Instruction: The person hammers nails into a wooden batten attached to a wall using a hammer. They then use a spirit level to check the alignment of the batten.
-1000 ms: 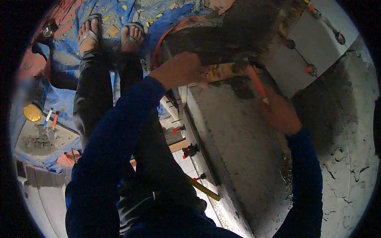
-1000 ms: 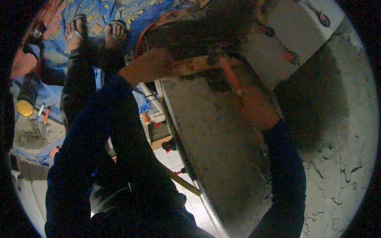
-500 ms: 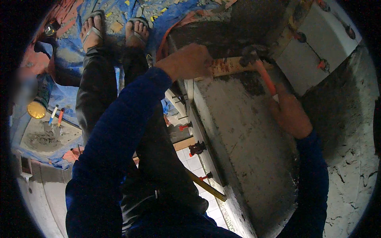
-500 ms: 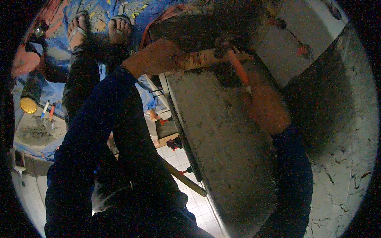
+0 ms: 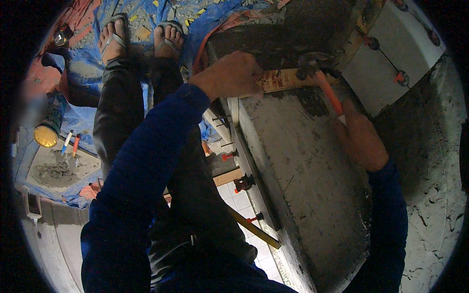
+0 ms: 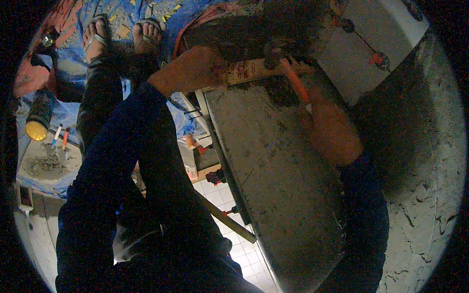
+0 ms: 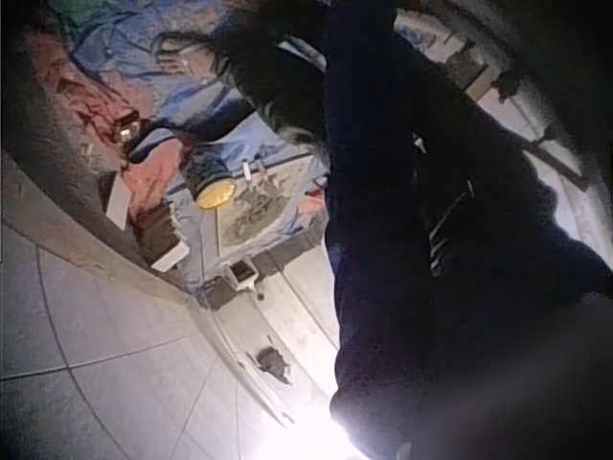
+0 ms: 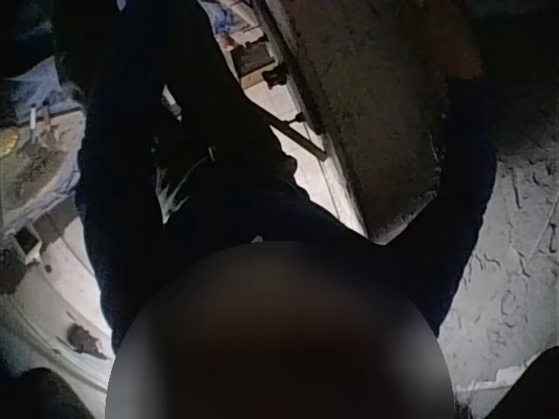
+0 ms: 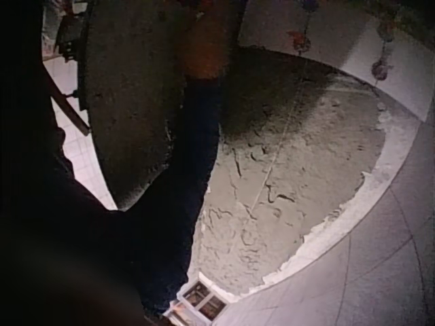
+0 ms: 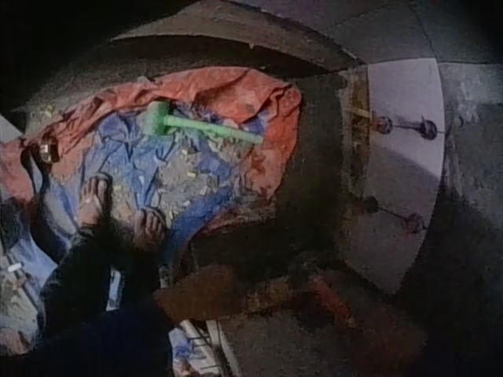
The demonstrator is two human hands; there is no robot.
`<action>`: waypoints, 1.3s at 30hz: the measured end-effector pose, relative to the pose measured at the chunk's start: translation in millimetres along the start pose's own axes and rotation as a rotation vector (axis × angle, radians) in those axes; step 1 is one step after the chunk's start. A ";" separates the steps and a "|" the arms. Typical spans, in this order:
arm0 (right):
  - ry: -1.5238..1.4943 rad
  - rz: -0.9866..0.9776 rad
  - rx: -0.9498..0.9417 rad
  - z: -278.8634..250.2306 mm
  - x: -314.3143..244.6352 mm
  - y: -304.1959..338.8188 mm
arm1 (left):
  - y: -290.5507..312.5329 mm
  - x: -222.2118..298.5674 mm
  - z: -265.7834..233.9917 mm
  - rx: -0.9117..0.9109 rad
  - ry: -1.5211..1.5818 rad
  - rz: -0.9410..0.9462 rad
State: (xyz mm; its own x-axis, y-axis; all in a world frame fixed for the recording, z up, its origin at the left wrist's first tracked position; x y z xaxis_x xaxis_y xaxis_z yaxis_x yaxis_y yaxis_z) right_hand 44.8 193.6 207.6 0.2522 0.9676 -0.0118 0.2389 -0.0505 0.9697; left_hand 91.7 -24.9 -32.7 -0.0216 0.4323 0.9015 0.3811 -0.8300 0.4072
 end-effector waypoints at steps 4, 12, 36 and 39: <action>0.045 -0.043 0.014 2.2 3.8 -1.3 | -0.1 1.9 1.6 -0.018 -0.063 -0.002; -0.015 0.010 0.035 -18.0 -8.2 1.2 | -4.9 -3.4 20.3 0.027 -0.060 -0.007; -0.033 0.103 -0.120 -1.9 -13.9 -13.4 | -6.6 -0.7 15.2 -0.016 0.058 -0.034; -0.013 -0.176 0.090 -9.5 -14.9 -18.2 | -14.7 -13.0 8.2 0.119 0.073 -0.023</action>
State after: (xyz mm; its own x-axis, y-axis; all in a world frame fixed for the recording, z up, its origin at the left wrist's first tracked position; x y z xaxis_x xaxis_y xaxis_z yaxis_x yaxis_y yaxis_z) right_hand 27.8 182.5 192.4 0.2112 0.9601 -0.1833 0.3632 0.0970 0.9266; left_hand 93.9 -15.5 -51.6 -0.0968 0.4201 0.9023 0.4870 -0.7706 0.4110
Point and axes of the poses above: each hand's wrist, its own y-axis away from the middle knuckle, its own z-axis out of the palm, x = y × z, the point moved 2 cm from there along -y, towards the middle knuckle, and after that the axes turned 15 degrees about -y, right-handed, at the moved point
